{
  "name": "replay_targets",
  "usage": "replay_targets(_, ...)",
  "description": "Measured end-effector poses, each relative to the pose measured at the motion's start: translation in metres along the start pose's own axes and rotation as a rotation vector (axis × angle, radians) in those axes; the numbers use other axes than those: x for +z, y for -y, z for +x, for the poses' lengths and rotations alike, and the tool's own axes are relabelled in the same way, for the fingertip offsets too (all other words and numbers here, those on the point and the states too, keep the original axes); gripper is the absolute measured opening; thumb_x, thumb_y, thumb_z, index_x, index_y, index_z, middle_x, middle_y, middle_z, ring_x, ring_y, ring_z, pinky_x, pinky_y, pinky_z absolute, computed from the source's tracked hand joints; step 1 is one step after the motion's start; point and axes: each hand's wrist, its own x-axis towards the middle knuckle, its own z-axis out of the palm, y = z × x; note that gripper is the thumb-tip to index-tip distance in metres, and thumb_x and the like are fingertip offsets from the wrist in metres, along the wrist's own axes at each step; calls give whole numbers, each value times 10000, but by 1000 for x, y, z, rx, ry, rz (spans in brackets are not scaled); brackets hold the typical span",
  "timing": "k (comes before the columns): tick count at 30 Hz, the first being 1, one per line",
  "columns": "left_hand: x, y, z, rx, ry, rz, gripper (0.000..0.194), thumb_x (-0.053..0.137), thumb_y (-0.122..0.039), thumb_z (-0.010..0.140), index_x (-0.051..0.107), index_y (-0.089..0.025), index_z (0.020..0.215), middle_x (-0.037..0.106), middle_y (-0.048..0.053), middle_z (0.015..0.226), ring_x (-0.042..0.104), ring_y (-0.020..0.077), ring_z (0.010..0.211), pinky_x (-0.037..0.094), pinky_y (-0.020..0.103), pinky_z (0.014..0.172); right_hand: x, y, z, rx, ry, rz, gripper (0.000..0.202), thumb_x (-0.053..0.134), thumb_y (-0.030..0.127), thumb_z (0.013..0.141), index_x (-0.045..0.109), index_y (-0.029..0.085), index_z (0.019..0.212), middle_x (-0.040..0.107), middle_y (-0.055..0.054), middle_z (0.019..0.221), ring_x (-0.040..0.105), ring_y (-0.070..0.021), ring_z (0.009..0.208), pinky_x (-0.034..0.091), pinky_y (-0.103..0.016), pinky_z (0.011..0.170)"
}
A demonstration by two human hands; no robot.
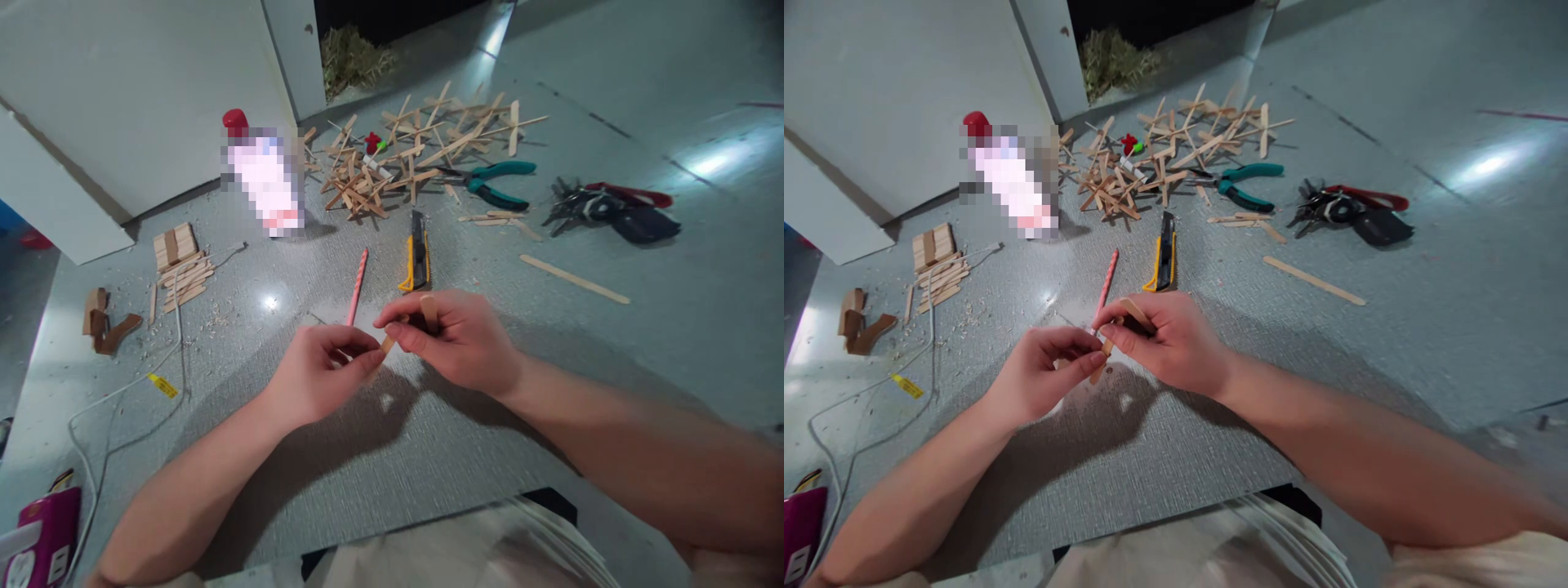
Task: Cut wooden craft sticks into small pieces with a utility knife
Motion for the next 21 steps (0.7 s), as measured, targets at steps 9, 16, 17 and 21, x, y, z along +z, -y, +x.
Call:
replay_targets(9,0,3,-1,-5,-6,-20,176,632,-264,766,751,-151,826,704,31,740,585,114,636,465,220,587,-1,0,0,14,2,-7,129,620,300,913,722,241,860,608,47,616,500,-106,549,358,-274,529)
replay_targets(16,2,4,-1,-13,-19,-45,190,694,-314,763,749,-143,823,702,30,726,568,100,603,471,229,600,-1,0,1,-19,-4,11,110,633,268,907,714,240,838,612,51,627,464,-94,529,347,-272,524)
replay_targets(17,2,4,-1,-13,-18,-57,192,696,-318,764,747,-143,826,702,32,731,574,103,607,474,233,605,-1,0,1,-8,-2,8,111,633,274,907,717,239,843,600,52,616,460,-96,526,347,-272,524)
replay_targets(21,4,7,-2,0,-24,-72,207,693,-338,782,739,-142,830,692,33,733,578,110,626,472,239,616,-1,-1,1,12,-7,4,121,629,289,905,725,236,854,577,57,597,447,-96,520,347,-271,521)
